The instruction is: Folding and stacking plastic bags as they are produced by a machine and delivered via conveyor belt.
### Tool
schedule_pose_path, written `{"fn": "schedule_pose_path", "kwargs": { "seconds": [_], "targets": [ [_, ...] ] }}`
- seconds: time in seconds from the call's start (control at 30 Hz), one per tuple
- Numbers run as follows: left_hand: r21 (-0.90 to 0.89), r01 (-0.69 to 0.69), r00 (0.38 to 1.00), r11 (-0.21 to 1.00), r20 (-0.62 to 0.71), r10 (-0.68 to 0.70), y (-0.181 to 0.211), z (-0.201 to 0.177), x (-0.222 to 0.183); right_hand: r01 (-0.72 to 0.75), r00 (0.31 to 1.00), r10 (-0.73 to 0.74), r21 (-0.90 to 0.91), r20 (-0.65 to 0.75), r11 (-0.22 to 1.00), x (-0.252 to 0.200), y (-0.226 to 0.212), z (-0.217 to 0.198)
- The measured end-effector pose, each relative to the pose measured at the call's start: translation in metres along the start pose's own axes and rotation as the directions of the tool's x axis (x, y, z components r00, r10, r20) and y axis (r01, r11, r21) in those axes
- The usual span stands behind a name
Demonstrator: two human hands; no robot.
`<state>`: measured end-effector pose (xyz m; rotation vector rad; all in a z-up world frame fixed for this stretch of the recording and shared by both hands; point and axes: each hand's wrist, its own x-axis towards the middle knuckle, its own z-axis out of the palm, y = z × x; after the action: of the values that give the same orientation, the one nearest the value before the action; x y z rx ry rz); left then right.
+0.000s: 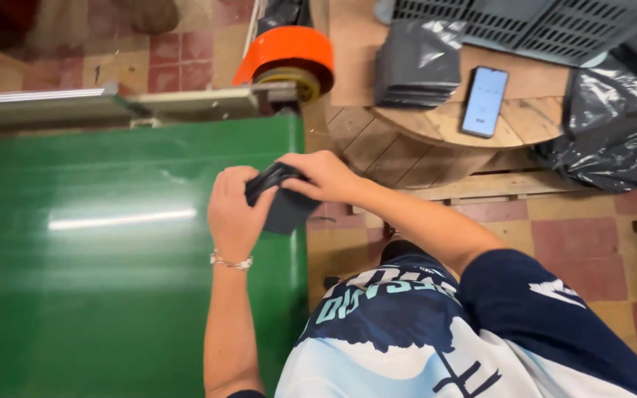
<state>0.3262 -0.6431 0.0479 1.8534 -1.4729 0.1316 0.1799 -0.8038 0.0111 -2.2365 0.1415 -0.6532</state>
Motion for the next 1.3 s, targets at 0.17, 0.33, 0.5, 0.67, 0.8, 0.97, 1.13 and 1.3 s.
{"fn": "schedule_pose_path", "kwargs": {
  "seconds": [0.17,0.33,0.5,0.67,0.8,0.97,1.13,1.3],
  "targets": [
    [-0.105,0.04,0.994,0.994,-0.095,-0.05,0.053,0.11,0.073,-0.31,0.877,0.358,0.191,-0.321,0.931,-0.067,0.076,-0.104],
    [-0.354,0.76,0.629,0.546,0.612,-0.479,0.065,0.254,0.141,-0.394,0.637,0.591,0.45,-0.496,0.802,-0.101,0.165,-0.189],
    [-0.374,0.697,0.703,0.611,0.523,-0.482,0.052,0.376,0.174,-0.554,0.524,0.692,0.418,-0.497,0.72,-0.106,0.253,-0.226],
    [-0.192,0.661,0.733,0.725,0.37,-0.57,0.049,0.412,0.185,-0.664,0.51,0.749,0.359,-0.424,0.656,-0.096,0.275,-0.247],
    [0.134,0.534,0.803,0.835,0.23,-0.55,0.086,0.399,0.207,-0.712,0.451,0.771,0.34,-0.45,0.614,-0.097,0.277,-0.25],
    [0.189,0.561,0.766,0.806,0.251,-0.592,0.114,0.412,0.224,-0.77,0.379,0.88,0.43,-0.287,0.472,-0.092,0.296,-0.215],
    [0.33,0.602,0.627,0.727,0.369,-0.686,0.112,0.421,0.22,-0.718,0.526,0.742,0.25,-0.415,0.649,-0.083,0.304,-0.198],
    [0.347,0.559,0.677,0.753,0.333,-0.656,0.1,0.437,0.212,-0.638,0.581,0.681,0.269,-0.446,0.721,-0.067,0.281,-0.224]
  ]
}}
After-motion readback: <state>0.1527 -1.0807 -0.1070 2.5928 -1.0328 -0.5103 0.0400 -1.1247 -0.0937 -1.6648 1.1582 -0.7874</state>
